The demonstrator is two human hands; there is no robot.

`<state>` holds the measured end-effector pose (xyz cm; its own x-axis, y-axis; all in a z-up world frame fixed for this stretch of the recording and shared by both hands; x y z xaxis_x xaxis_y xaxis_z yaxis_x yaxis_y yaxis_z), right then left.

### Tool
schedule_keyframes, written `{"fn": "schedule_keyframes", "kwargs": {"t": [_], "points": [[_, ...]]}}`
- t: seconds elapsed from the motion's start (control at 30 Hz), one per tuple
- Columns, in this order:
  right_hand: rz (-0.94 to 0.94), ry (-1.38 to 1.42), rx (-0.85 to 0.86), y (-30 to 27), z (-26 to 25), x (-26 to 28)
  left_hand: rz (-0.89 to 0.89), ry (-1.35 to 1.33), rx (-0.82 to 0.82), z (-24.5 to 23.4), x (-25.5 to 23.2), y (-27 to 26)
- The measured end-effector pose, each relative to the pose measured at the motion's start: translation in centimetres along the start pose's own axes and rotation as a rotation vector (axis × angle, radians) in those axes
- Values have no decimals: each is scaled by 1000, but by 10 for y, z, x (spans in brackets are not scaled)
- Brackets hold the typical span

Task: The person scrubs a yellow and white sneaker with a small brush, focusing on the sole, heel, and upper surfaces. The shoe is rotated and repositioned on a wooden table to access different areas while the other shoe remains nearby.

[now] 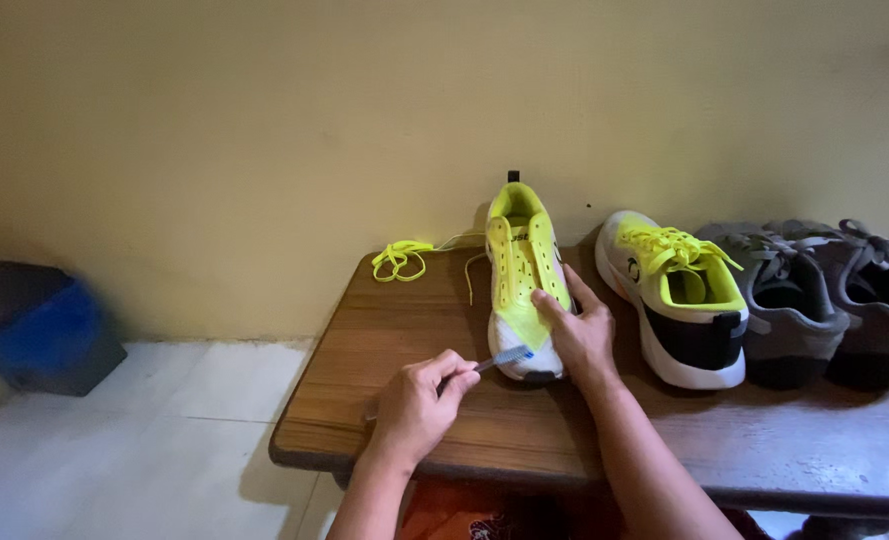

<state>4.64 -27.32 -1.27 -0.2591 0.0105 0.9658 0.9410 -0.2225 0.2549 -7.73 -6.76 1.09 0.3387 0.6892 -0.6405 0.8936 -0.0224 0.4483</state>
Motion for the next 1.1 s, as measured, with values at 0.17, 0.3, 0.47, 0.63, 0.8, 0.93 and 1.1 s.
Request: {"fn": "schedule_keyframes", "kwargs": {"t": [0.17, 0.3, 0.47, 0.63, 0.8, 0.93, 1.1], "points": [[8, 62, 103, 2, -11, 5, 15, 104, -167, 17, -2, 32], [8, 100, 99, 7, -10, 5, -110, -11, -34, 30, 1, 33], [73, 124, 144, 11, -11, -4, 163, -161, 4, 12, 8, 13], [52, 207, 215, 18, -14, -14, -148, -1, -64, 11, -6, 28], [120, 284, 239, 27, -14, -22, -53, -109, -37, 19, -19, 14], [60, 11, 265, 17, -13, -14, 110, -20, -174, 14, -10, 8], [-162, -265, 36, -14, -14, 11, -275, 104, -116, 18, 4, 26]]}}
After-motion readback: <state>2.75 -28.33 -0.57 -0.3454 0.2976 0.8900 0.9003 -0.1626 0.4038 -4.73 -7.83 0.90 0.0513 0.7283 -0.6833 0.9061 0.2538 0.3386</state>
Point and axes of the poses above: each hand's wrist, its own y-axis towards the middle knuckle, its own z-axis out of the palm, x = y × z, the point moved 1 cm from there along y, towards the middle knuckle, and after that the axes turned 2 degrees about -z, right-handed, at the moved point
